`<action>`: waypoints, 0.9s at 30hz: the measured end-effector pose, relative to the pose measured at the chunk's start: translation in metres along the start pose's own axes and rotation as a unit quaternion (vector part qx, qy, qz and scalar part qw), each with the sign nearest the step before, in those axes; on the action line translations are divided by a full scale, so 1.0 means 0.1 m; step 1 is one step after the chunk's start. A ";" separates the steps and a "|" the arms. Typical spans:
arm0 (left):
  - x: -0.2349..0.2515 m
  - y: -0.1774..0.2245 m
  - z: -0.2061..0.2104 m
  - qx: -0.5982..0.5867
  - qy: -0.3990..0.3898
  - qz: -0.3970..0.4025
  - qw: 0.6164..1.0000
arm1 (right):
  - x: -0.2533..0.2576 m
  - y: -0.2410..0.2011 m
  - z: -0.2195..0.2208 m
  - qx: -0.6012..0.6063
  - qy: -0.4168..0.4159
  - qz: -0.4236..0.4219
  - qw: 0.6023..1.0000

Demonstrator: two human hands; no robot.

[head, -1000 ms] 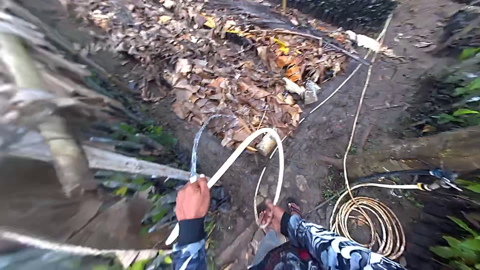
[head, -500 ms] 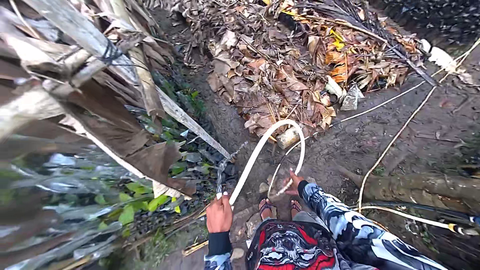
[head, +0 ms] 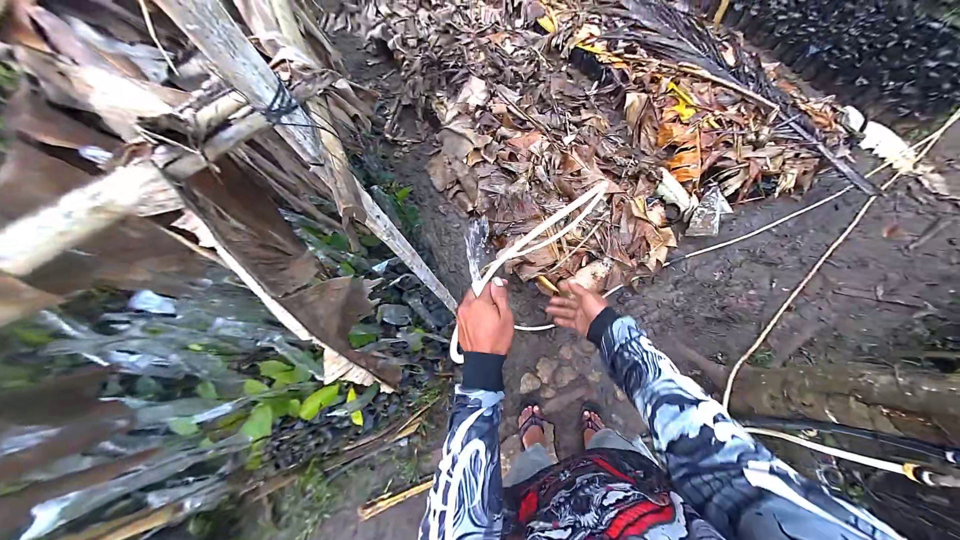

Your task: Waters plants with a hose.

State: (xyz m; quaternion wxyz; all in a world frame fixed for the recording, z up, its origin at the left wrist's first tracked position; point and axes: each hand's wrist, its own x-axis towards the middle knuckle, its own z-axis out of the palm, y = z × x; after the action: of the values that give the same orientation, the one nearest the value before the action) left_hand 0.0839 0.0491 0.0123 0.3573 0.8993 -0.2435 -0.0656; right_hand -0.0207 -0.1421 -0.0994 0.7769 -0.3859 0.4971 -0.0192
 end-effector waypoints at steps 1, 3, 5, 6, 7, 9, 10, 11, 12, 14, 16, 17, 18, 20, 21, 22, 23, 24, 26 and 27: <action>-0.06 -0.05 0.03 -0.011 0.012 0.036 0.999 | -0.14 0.12 -0.02 0.022 -0.030 0.014 0.999; -0.22 -0.11 0.11 -0.045 -0.001 0.092 0.995 | -0.39 0.29 -0.04 0.027 -0.092 0.019 0.995; -0.41 -0.10 0.23 -0.098 -0.030 0.119 0.988 | -0.58 0.35 0.02 0.013 -0.122 0.012 0.992; -0.50 -0.09 0.32 -0.118 -0.047 0.120 0.985 | -0.64 0.35 0.06 0.015 -0.120 0.010 0.993; -0.58 -0.08 0.41 -0.131 -0.059 0.114 0.983 | -0.68 0.34 0.12 0.021 -0.110 0.004 0.994; -0.70 -0.07 0.55 -0.151 -0.063 0.085 0.983 | -0.67 0.26 0.25 0.033 -0.076 -0.021 0.996; -0.77 -0.07 0.60 -0.161 -0.068 0.063 0.983 | -0.64 0.22 0.32 0.034 -0.059 -0.032 0.997; -0.84 -0.07 0.62 -0.166 -0.077 0.038 0.982 | -0.60 0.21 0.39 0.033 -0.050 -0.036 0.998; -0.90 -0.08 0.64 -0.170 -0.090 0.015 0.981 | -0.56 0.20 0.46 0.027 -0.056 -0.036 0.997; -1.01 -0.13 0.67 -0.171 -0.106 -0.019 0.979 | -0.48 0.21 0.65 0.004 -0.075 -0.030 0.997; -1.07 -0.18 0.71 -0.172 -0.108 -0.047 0.978 | -0.36 0.23 0.82 -0.007 -0.084 -0.015 0.996; -1.10 -0.20 0.72 -0.171 -0.110 -0.066 0.977 | -0.31 0.26 0.90 -0.001 -0.076 -0.007 0.997; -1.11 -0.22 0.72 -0.167 -0.109 -0.084 0.976 | -0.27 0.28 0.95 -0.004 -0.070 -0.001 0.998; -1.09 -0.27 0.71 -0.167 -0.101 -0.111 0.975 | -0.19 0.29 1.06 -0.049 -0.064 0.006 0.997; -1.08 -0.29 0.70 -0.170 -0.099 -0.121 0.973 | -0.19 0.29 1.09 -0.084 -0.060 0.010 0.995; -1.07 -0.31 0.69 -0.175 -0.096 -0.128 0.972 | -0.19 0.30 1.12 -0.121 -0.059 0.016 0.991; -1.06 -0.33 0.67 -0.182 -0.092 -0.132 0.970 | -0.19 0.29 1.16 -0.151 -0.065 0.022 0.986; -1.04 -0.35 0.64 -0.191 -0.085 -0.136 0.968 | -0.20 0.28 1.20 -0.166 -0.069 0.025 0.983; -1.04 -0.39 0.59 -0.222 -0.049 -0.147 0.963 | -0.20 0.30 1.28 -0.170 -0.097 0.012 0.981; -1.04 -0.42 0.55 -0.243 -0.022 -0.160 0.957 | -0.19 0.35 1.30 -0.182 -0.118 -0.003 0.976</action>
State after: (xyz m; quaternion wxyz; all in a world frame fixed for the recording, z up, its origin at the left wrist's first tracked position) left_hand -0.0065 0.0915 -0.0624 0.5445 0.8108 -0.0811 -0.1986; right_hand 0.0597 -0.0341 -0.0803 0.7465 -0.5223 0.3959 0.1150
